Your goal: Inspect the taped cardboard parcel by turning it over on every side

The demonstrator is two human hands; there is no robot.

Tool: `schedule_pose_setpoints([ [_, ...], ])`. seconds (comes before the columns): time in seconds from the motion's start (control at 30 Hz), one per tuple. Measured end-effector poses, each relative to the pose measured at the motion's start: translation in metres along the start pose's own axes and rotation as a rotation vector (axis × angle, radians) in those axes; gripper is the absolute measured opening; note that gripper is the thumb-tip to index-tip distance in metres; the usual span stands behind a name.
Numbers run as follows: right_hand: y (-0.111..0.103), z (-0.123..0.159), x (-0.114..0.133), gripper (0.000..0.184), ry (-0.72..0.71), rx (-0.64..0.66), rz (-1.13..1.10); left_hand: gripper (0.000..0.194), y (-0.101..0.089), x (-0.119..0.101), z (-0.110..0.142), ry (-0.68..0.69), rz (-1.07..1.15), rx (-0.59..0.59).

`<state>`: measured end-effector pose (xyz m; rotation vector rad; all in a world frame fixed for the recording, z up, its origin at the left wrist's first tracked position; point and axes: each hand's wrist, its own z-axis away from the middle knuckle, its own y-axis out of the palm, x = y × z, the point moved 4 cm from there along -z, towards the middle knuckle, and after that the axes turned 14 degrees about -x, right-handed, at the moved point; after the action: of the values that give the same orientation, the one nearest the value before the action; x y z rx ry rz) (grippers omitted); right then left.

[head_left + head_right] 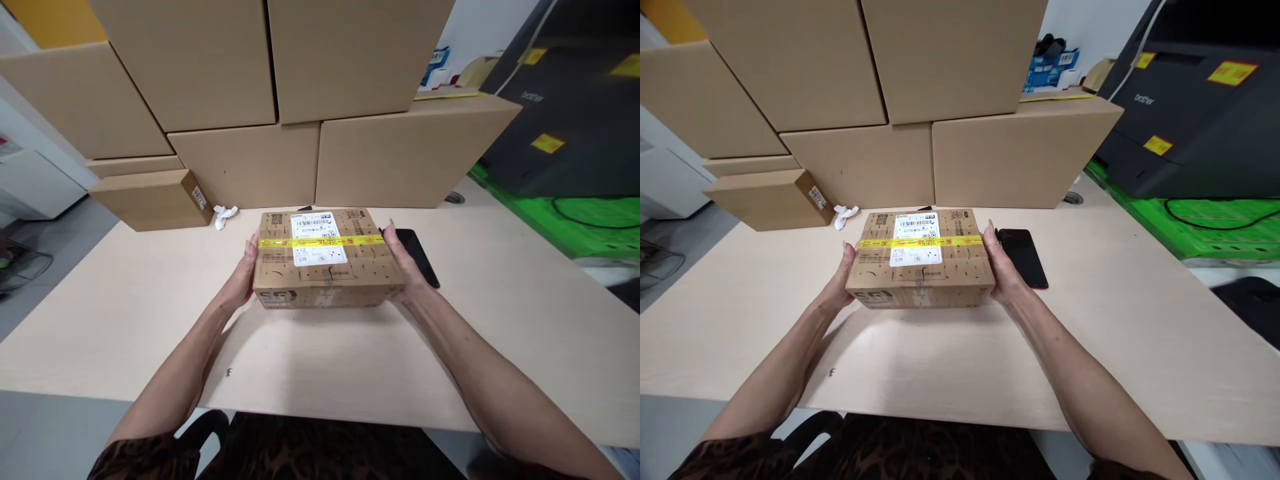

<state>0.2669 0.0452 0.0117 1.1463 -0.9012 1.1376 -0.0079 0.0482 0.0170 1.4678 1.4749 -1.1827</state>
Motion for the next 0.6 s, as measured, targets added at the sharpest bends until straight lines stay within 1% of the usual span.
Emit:
schedule_pose_setpoints([
  [0.07, -0.002, -0.001, -0.001, 0.086, -0.001, -0.018, -0.018, 0.091, 0.002, 0.004, 0.001, -0.193, 0.143, 0.040],
  [0.13, -0.008, -0.004, -0.004, 0.077, 0.007, -0.060, -0.038, 0.090, 0.001, 0.009, 0.004, -0.336, 0.201, 0.055],
  [0.23, -0.017, -0.009, -0.013, 0.062, 0.085, -0.113, -0.034, 0.089, -0.003, 0.018, 0.009, -0.501, 0.182, 0.071],
  [0.33, -0.022, -0.012, -0.021, 0.048, 0.178, -0.131, -0.038, 0.091, -0.004, 0.023, 0.011, -0.607, 0.146, 0.095],
  [0.4, -0.023, -0.013, -0.023, 0.041, 0.207, -0.151, -0.040, 0.091, -0.005, 0.025, 0.010, -0.630, 0.128, 0.080],
  [0.5, -0.024, -0.015, -0.026, 0.036, 0.227, -0.184, -0.013, 0.092, -0.006, 0.027, 0.009, -0.598, 0.070, 0.061],
  [0.57, -0.026, -0.018, -0.029, 0.032, 0.215, -0.217, 0.029, 0.092, -0.009, 0.029, 0.007, -0.519, -0.020, 0.023],
  [0.6, -0.028, -0.019, -0.030, 0.029, 0.204, -0.233, 0.054, 0.090, -0.012, 0.029, 0.005, -0.446, -0.069, -0.014],
])
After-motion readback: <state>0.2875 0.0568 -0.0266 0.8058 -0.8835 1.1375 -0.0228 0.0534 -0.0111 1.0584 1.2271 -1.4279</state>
